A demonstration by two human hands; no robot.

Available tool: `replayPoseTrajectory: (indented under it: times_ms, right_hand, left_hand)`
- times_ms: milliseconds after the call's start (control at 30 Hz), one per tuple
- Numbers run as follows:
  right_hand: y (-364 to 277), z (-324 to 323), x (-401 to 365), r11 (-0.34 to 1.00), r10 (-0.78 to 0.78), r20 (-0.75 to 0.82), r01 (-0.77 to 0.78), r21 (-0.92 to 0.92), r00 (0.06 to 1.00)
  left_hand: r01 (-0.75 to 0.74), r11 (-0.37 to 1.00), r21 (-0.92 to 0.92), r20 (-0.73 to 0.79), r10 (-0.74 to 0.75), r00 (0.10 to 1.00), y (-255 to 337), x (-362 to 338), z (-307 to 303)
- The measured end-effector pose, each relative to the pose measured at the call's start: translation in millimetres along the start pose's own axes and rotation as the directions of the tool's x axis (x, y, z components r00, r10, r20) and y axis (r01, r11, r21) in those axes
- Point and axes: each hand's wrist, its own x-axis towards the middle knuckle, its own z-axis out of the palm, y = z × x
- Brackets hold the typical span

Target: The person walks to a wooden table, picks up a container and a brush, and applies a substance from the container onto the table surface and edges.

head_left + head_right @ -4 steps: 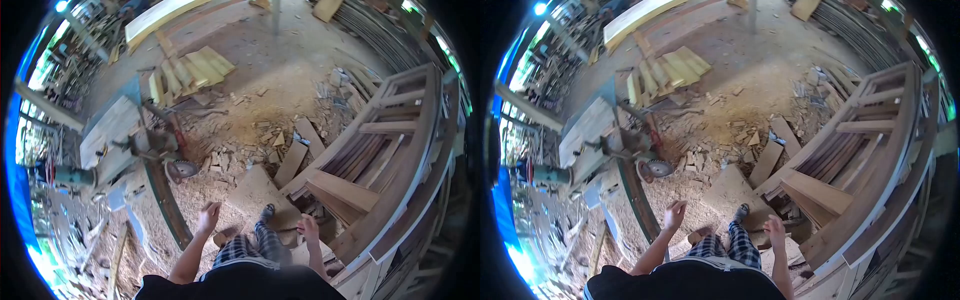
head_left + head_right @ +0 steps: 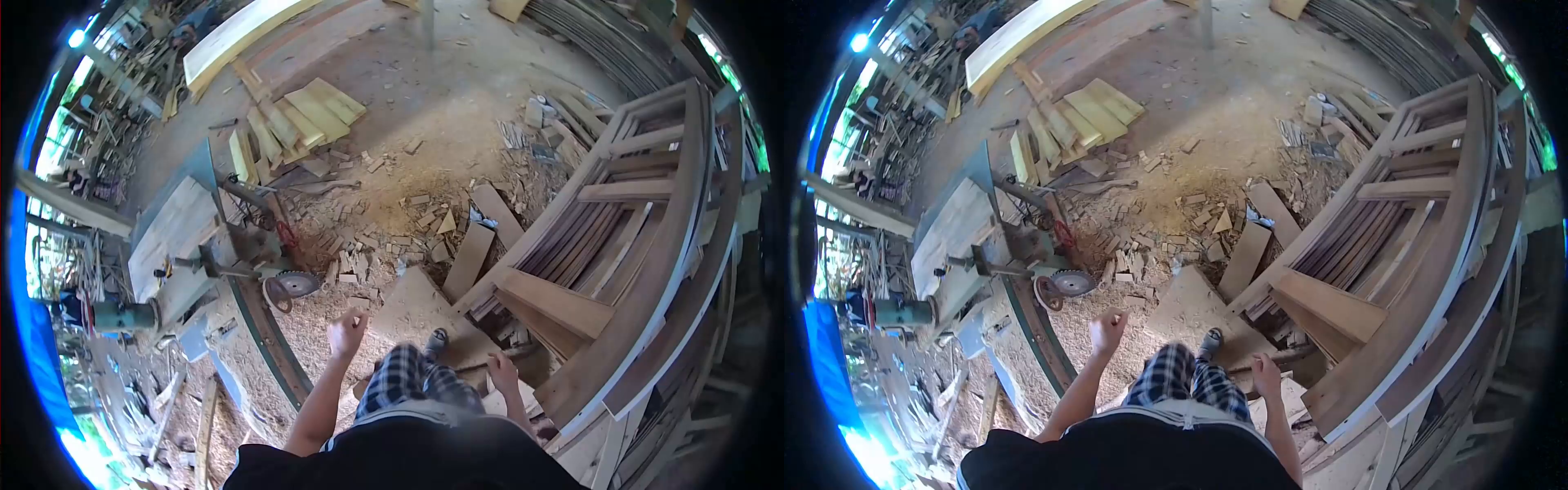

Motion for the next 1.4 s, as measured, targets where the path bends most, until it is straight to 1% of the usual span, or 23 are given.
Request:
replayPoseTrajectory:
  times_ms: [100,167,233,300,333,367,400,600,667,767,800,833,867,900,967,1000,1033,1167,1200,1300,1333,1367,1400]
  right_hand:
    - [22,-7,15,0.976,-0.077,-0.068,0.061,-0.211,0.995]
    - [27,-12,26,0.984,0.009,0.01,-0.007,-0.179,1.0]
    - [16,-20,42,0.98,0.062,0.036,-0.054,-0.191,0.997]
    - [-9,-29,64,0.928,0.075,0.067,-0.045,-0.369,0.995]
    - [-24,-30,79,0.93,0.08,0.04,-0.06,-0.363,0.996]
    - [-31,-28,97,0.934,0.01,-0.021,-0.017,-0.356,1.0]
    - [-47,-28,115,0.956,0.009,-0.085,-0.034,-0.293,0.996]
    - [-112,11,276,0.988,0.094,-0.431,-0.136,-0.069,0.897]
    - [-135,32,327,0.815,0.561,-0.364,-0.573,0.086,0.743]
    - [-212,41,364,0.972,0.232,-0.111,-0.235,-0.014,0.966]
    - [-255,22,377,0.994,0.109,0.024,-0.108,-0.013,0.994]
    - [-263,19,393,0.985,0.085,-0.041,-0.09,-0.148,0.996]
    - [-266,16,413,0.956,0.046,-0.101,-0.073,-0.284,0.994]
    - [-270,12,428,0.953,0.061,-0.091,-0.085,-0.29,0.994]
    - [-274,6,455,0.965,0.223,-0.322,-0.16,0.209,0.92]
    - [-264,4,467,0.892,0.368,-0.265,-0.258,0.371,0.891]
    - [-263,5,487,0.89,0.371,-0.26,-0.262,0.373,0.891]
    - [-198,-33,557,0.968,0.242,-0.19,-0.249,-0.011,0.951]
    - [-190,-51,588,0.968,0.197,-0.159,-0.218,-0.123,0.967]
    - [-212,-115,749,0.906,0.018,-0.082,-0.051,-0.421,0.997]
    - [-222,-122,794,0.868,-0.019,-0.051,-0.009,-0.496,0.999]
    - [-233,-122,827,0.826,-0.038,-0.012,0.024,-0.563,0.999]
    - [-235,-123,847,0.775,-0.04,0.037,0.054,-0.63,0.999]
  left_hand:
    - [0.134,0.979,0.151,-0.158,-0.109,0.981,-10,24,0]
    - [0.352,0.891,0.287,0.045,-0.379,0.924,-49,27,-2]
    - [0.2,0.942,0.268,0.077,-0.228,0.971,-124,2,18]
    - [0.523,0.732,0.436,0.486,-0.681,0.548,-162,-4,20]
    - [0.579,0.767,0.276,0.767,-0.539,0.348,-255,-31,35]
    - [0.711,0.591,0.381,0.708,-0.681,0.187,-272,-45,61]
    - [0.695,0.615,0.373,0.717,-0.666,0.205,-268,-2,75]
    - [0.001,0.935,0.356,0.557,-0.213,0.802,-236,400,121]
    - [-0.199,0.897,0.395,0.487,-0.021,0.873,-201,512,117]
    - [-0.455,0.741,0.494,0.487,0.197,0.851,-113,635,95]
    - [-0.246,0.879,0.409,0.257,0.148,0.955,-64,690,94]
    - [-0.17,0.974,0.15,0.38,0.102,0.919,-60,760,104]
    - [-0.129,0.983,0.128,0.161,0.107,0.981,-32,813,119]
    - [-0.081,0.996,0.024,0.184,0.075,0.98,-13,869,135]
    - [-0.019,0.97,-0.241,0.158,0.059,0.986,106,895,127]
    - [-0.012,0.947,-0.321,0.201,0.081,0.976,122,915,153]
    - [-0.007,0.918,-0.397,0.238,0.11,0.965,133,934,177]
    - [-0.265,0.964,-0.025,0.552,0.234,0.8,176,946,233]
    - [-0.17,0.981,0.091,0.732,0.05,0.679,171,951,250]
    - [-0.502,0.858,-0.113,0.704,0.425,0.569,18,950,350]
    - [-0.417,0.882,0.219,0.883,0.003,0.469,12,942,339]
    - [0.219,0.946,0.24,0.874,-0.309,0.374,-114,930,397]
    - [0.229,0.94,0.254,0.87,-0.325,0.371,-131,923,381]
